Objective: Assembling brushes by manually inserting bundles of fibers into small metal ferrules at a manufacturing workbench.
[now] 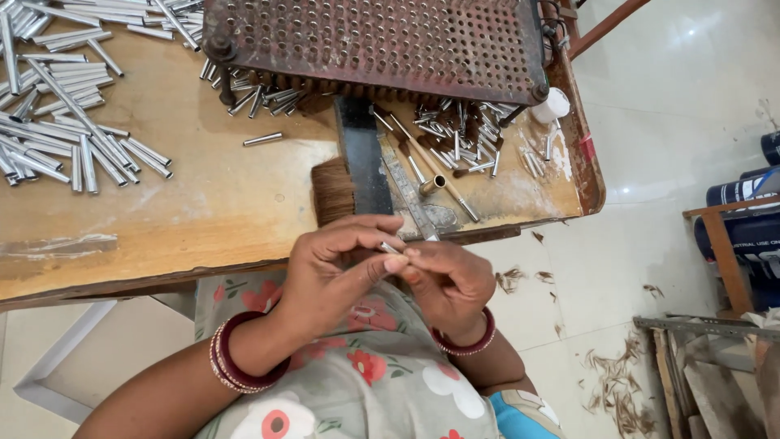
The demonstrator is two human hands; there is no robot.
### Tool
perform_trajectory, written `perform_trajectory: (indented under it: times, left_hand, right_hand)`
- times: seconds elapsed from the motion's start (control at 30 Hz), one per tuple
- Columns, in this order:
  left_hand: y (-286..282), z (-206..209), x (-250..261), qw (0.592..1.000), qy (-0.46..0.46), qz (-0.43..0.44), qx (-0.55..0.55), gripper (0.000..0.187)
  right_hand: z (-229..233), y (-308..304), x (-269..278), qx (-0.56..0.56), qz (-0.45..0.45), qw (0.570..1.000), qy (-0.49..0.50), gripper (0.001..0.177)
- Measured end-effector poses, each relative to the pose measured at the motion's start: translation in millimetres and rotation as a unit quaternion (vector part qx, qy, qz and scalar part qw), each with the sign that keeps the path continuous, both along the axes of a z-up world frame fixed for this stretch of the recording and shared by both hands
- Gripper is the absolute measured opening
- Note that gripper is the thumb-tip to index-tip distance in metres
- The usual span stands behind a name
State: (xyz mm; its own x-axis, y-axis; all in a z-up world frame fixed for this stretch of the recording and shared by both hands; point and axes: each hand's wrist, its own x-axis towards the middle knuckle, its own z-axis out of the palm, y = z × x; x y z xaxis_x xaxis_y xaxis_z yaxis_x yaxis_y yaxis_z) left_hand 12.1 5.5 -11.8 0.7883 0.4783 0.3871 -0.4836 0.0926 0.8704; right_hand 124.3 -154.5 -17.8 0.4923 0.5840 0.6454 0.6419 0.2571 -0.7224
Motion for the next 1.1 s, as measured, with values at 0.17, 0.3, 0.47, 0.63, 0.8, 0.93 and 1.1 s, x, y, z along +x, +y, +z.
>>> perform_trajectory:
  times: [0.17,0.3,0.47,0.63,0.8,0.93,1.1]
  left_hand:
    - [10.6,-5.2,-10.1,0.995,0.029,0.075,-0.055,0.012]
    - [19.1,-9.3,-15.0,0.988,0.04,0.129,-0.078,0.013]
    - [30.2,-2.0,-7.3,0.984,0.026,0.122,-0.123,0.015]
    - [28.6,-4.1,-3.6,0.98,0.011,0.083,-0.18,0.019]
    - [20.5,-2.6,-5.5,0.978,0.005,0.054,-0.203,0.021]
    - [17.0,-3.9,-6.7,0.978,-0.004,0.053,-0.201,0.019]
    - [14.2,-7.9,-0.6,0.98,-0.007,0.042,-0.196,0.013]
  right_hand:
    - [7.7,14.2,69.8,-0.125,-0.259,0.942,-0.175,0.013]
    - [6.6,20.5,88.1,-0.239,-0.271,0.895,-0.261,0.009]
    - [22.8,-9.6,64.5,-0.166,-0.28,0.936,-0.133,0.01]
    - [21.1,-32.6,9.7,-0.064,-0.229,0.969,-0.067,0.015]
    - [18.7,-28.6,-8.9,-0.083,-0.156,0.968,-0.181,0.013]
    - [20.9,-25.6,-13.0,-0.08,-0.148,0.964,-0.204,0.015]
    - [17.7,-20.2,-9.8,-0.079,-0.15,0.966,-0.193,0.016]
